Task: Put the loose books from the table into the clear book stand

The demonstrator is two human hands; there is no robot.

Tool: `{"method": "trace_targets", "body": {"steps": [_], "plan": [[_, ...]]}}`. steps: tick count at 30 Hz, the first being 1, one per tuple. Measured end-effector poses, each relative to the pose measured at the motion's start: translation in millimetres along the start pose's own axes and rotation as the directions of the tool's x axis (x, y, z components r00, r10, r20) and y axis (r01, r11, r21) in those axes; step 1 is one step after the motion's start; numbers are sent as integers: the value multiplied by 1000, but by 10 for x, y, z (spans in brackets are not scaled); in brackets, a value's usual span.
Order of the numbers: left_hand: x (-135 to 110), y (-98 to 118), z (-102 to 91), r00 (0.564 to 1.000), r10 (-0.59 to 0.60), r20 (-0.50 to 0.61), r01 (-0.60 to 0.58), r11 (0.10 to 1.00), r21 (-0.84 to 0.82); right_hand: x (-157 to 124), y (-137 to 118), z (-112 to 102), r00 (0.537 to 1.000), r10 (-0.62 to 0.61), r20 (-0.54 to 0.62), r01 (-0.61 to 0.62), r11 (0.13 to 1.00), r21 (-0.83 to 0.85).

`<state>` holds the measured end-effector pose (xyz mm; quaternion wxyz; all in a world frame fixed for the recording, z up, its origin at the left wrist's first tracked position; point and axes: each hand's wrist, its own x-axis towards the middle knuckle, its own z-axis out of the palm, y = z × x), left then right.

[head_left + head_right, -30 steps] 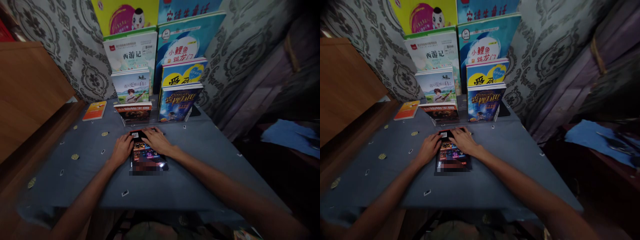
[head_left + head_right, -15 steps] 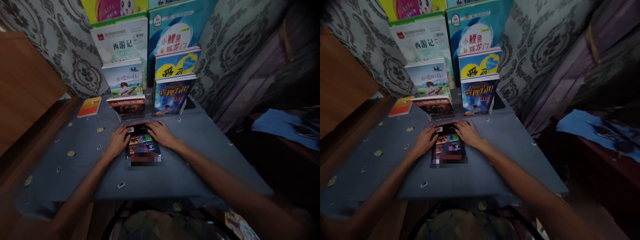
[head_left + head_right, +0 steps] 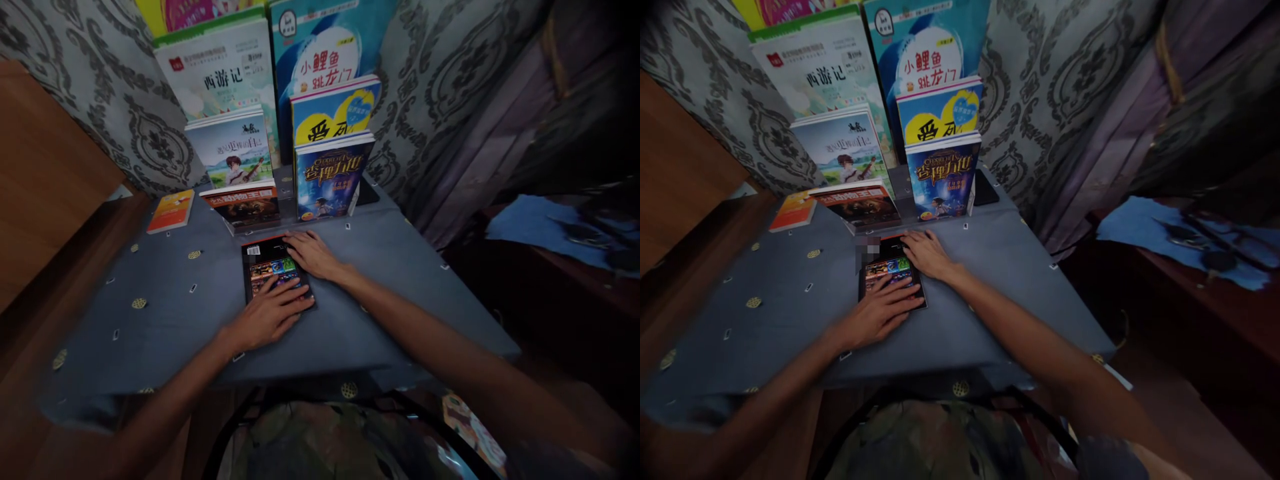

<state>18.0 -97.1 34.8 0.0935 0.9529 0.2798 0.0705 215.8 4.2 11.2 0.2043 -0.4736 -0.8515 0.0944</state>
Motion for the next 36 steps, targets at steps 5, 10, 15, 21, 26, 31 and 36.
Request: {"method": "trace_targets", "body": {"steps": [5, 10, 15, 21, 26, 31, 36], "plan": [[-66, 18, 21, 1000, 24, -11, -23, 998, 56, -2, 9, 6, 1000, -3, 3, 3, 1000, 2], [-270, 196, 124, 991, -21, -132, 41, 988, 151, -6, 35, 29, 1000, -24, -18, 24, 999, 25], [-569, 356, 189, 945, -126, -302, 189, 963, 191, -69, -9, 32, 999, 13, -30, -12, 1000, 16], [-818, 382, 203, 888, -259, -380, 333, 932, 143, -388, -557, -5, 985, -166, -51, 168, 985, 27], [-828, 390, 217, 869, -295, -397, 374, 918, 135, -673, -973, 101, 928, -368, 66, 357, 924, 135], [-802, 402, 210, 872, -283, -399, 366, 919, 148, -795, -842, 174, 950, -301, 83, 284, 943, 171], [-785, 406, 158, 867, -299, -399, 370, 922, 112, -907, -648, 96, 973, -230, 17, 220, 948, 229]]}}
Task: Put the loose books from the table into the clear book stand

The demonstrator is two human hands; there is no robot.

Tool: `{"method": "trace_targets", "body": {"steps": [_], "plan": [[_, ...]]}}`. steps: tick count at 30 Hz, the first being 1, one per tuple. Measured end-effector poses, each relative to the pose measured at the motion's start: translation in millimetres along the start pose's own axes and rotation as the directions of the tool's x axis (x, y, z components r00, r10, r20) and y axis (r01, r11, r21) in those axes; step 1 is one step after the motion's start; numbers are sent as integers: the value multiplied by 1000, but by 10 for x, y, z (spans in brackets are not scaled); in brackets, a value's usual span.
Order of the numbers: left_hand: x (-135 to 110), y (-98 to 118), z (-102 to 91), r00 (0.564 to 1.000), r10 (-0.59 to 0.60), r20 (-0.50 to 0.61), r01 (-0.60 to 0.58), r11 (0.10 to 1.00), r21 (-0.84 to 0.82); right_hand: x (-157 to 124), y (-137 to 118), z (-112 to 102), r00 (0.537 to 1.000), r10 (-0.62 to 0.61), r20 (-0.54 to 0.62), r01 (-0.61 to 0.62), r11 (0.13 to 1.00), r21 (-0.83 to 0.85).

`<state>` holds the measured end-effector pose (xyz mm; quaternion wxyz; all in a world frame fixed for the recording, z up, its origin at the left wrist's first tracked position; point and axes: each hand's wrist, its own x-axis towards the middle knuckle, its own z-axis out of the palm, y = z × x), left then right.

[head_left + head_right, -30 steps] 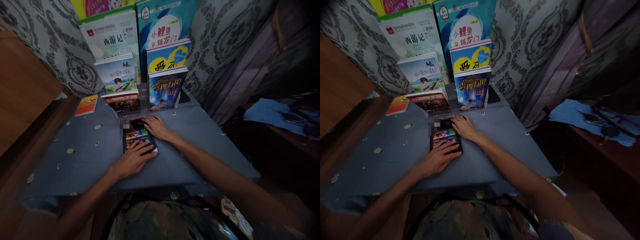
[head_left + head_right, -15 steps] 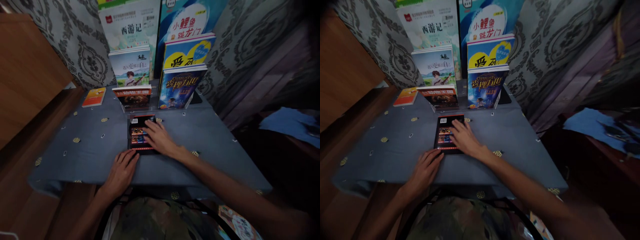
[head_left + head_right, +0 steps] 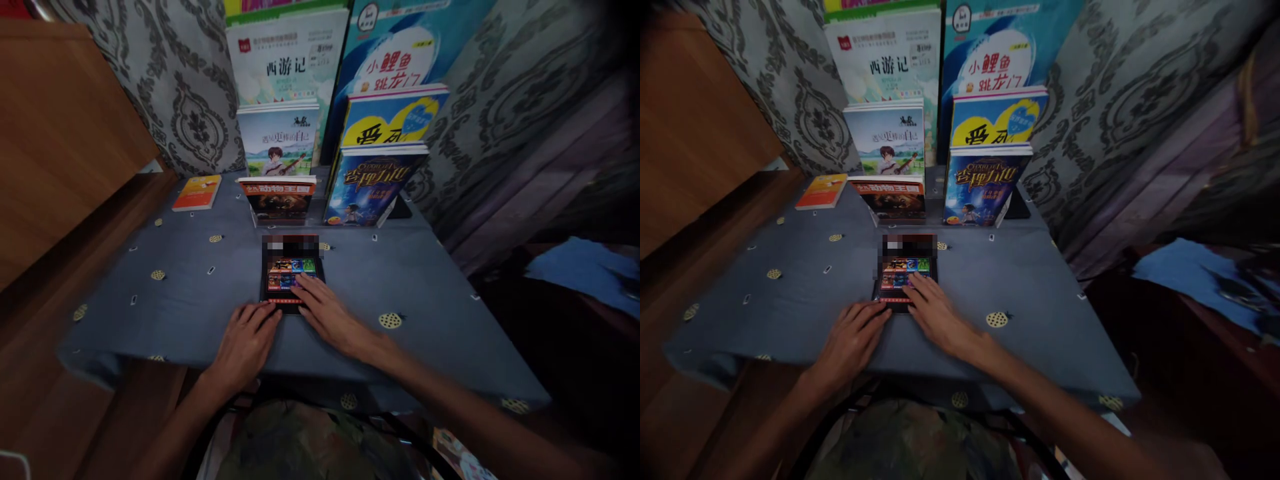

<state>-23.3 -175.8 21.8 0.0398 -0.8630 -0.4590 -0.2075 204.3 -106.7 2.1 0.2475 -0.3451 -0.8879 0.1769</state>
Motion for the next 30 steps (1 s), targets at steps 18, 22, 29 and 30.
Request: {"method": "trace_targets", "body": {"steps": [18, 22, 29, 30], "plan": [[782, -642, 390, 946, -319, 67, 325, 912, -251, 271, 472, -95, 968, 211, -134, -228, 965, -126], [869, -738, 319, 901, -428, 69, 342, 604, -720, 257, 518, -43, 969, 178, -173, -194, 977, -83], [999, -663, 292, 682, -570, 459, 386, -252, -887, 202, 582, -28, 961, 197, -192, -195, 980, 29], [1009, -642, 289, 700, -530, 479, 386, -284, -878, 199, 595, -28, 959, 210, -193, -204, 978, 52]]}}
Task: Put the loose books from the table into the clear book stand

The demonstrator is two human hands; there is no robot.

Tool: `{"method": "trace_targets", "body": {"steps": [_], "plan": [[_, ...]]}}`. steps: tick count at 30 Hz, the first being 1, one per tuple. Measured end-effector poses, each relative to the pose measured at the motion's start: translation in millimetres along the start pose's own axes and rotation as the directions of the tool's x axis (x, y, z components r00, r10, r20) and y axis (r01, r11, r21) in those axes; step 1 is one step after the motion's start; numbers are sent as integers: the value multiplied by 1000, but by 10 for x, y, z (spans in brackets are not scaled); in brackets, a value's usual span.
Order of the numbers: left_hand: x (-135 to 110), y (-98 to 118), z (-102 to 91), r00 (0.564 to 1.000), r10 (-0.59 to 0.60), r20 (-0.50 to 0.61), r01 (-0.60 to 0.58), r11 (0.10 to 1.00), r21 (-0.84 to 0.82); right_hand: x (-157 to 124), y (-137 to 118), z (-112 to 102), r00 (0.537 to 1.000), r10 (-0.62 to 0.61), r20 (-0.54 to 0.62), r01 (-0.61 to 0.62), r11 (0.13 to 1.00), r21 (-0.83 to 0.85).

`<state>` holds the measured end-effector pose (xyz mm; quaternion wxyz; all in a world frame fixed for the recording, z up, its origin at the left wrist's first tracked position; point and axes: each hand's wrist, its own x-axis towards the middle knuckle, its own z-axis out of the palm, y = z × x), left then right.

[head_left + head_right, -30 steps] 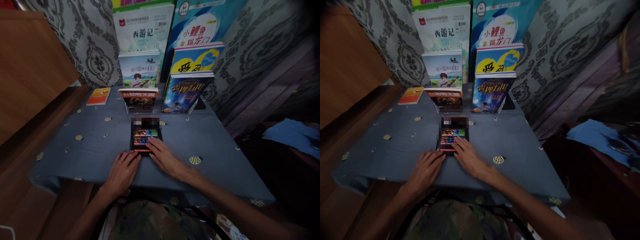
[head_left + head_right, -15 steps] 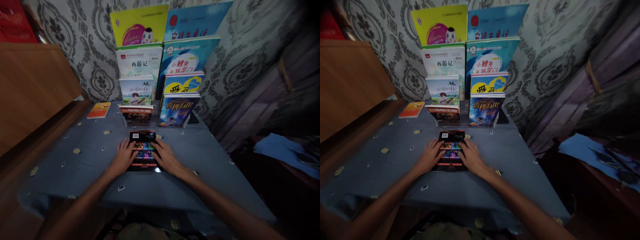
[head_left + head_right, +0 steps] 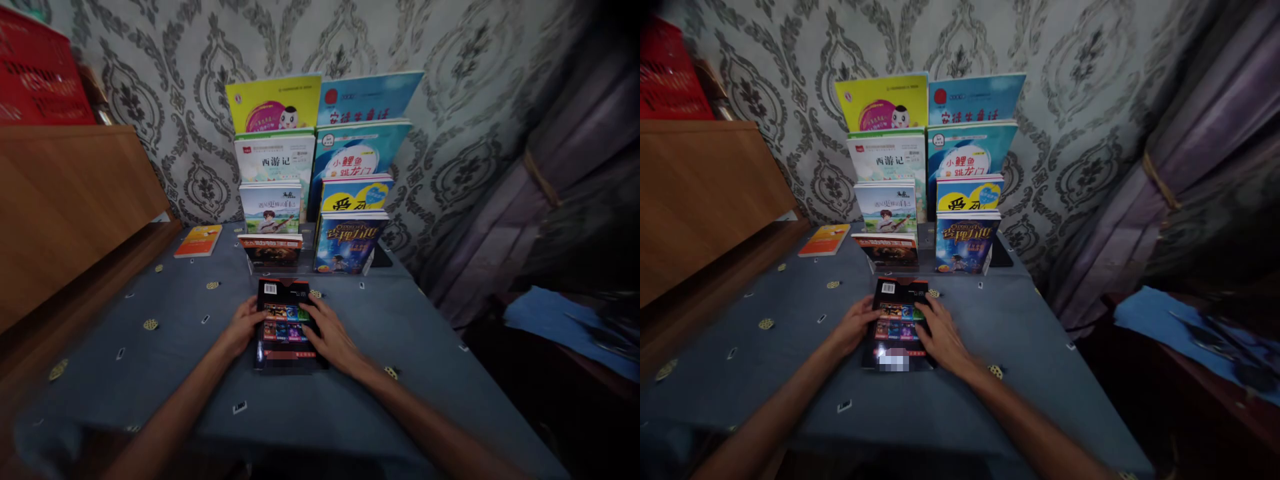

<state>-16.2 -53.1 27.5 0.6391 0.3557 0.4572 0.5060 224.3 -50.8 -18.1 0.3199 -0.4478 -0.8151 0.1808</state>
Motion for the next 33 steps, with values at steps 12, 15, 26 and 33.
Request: {"method": "trace_targets", "body": {"steps": [12, 15, 26, 33], "plan": [[-108, 154, 46, 987, 84, 138, -70, 993, -98, 169, -117, -237, 961, 157, 227, -275, 577, 769], [-116, 145, 12, 986, 78, 149, -57, 989, -139, 140, -188, -277, 953, 213, 217, -299, 519, 801], [-141, 28, -59, 978, 77, 195, -54, 991, -124, 148, -498, -188, 929, 268, 254, -327, 275, 904], [-58, 24, -53, 953, 300, 52, -302, 953, 36, 199, -470, -134, 828, 306, 470, -495, 4, 869]]}}
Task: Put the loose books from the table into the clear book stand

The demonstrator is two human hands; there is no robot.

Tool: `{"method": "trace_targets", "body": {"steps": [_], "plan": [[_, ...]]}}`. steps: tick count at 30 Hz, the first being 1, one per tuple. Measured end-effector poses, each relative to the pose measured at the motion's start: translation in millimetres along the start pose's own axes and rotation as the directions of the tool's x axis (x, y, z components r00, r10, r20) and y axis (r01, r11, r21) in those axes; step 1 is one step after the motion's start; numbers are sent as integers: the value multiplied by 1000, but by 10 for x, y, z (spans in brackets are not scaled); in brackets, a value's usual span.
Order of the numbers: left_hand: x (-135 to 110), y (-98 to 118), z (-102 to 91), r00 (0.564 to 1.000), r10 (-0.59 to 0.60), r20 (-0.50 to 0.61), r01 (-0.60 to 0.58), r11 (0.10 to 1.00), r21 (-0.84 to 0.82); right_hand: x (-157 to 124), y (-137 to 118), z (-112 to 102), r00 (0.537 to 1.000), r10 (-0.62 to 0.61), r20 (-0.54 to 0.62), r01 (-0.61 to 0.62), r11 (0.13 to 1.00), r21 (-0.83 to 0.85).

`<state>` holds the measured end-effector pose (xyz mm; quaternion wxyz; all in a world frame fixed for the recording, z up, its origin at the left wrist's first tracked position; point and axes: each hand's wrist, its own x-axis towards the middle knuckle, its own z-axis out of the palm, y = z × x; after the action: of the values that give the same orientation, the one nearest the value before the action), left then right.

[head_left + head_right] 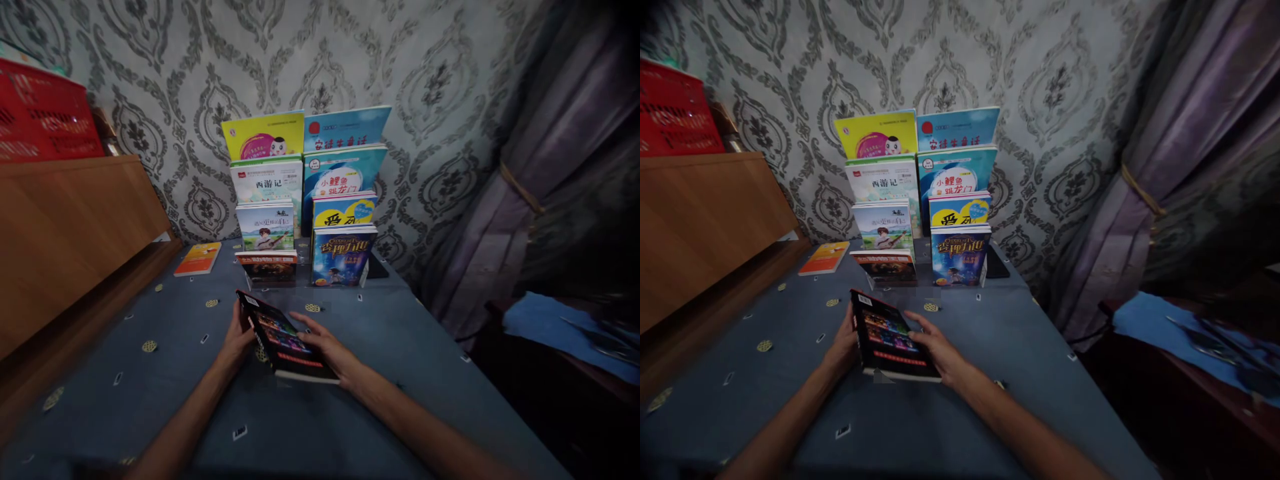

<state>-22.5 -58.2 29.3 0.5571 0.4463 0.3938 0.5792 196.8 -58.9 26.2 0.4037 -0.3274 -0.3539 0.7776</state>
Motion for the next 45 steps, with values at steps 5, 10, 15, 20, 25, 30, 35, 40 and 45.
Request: {"method": "trace_targets", "body": {"steps": [5, 10, 15, 20, 25, 30, 35, 40, 45], "plan": [[77, 13, -86, 961, 275, -17, -252, 902, 352, 31, -57, -135, 998, -62, 2, 62, 995, -83], [40, -1, -115, 916, 402, 4, -334, 755, 565, -59, -169, -176, 972, -223, 70, 233, 946, -224], [-29, 73, -17, 925, 380, 26, -318, 734, 600, -109, -241, -148, 973, -204, 107, 214, 972, -93], [-84, 137, 83, 961, 272, 46, -258, 830, 494, -100, -199, -130, 966, -237, 107, 248, 964, -97], [-106, 111, 66, 963, 268, 26, -251, 858, 448, -55, -157, -105, 938, -343, 53, 340, 876, -341], [-113, -23, 17, 969, 245, -43, -201, 872, 447, -101, -315, 43, 876, -465, 126, 452, 703, -549], [-92, -49, 48, 975, 217, -43, -186, 910, 371, -51, -324, 82, 899, -426, 107, 395, 678, -619], [-104, -16, 76, 981, 191, -37, -167, 924, 344, 54, -111, -68, 912, -404, 68, 347, 673, -653], [-116, -45, 14, 983, 142, -115, -88, 918, 387, 48, -48, -137, 912, -403, 72, 337, 641, -690]]}}
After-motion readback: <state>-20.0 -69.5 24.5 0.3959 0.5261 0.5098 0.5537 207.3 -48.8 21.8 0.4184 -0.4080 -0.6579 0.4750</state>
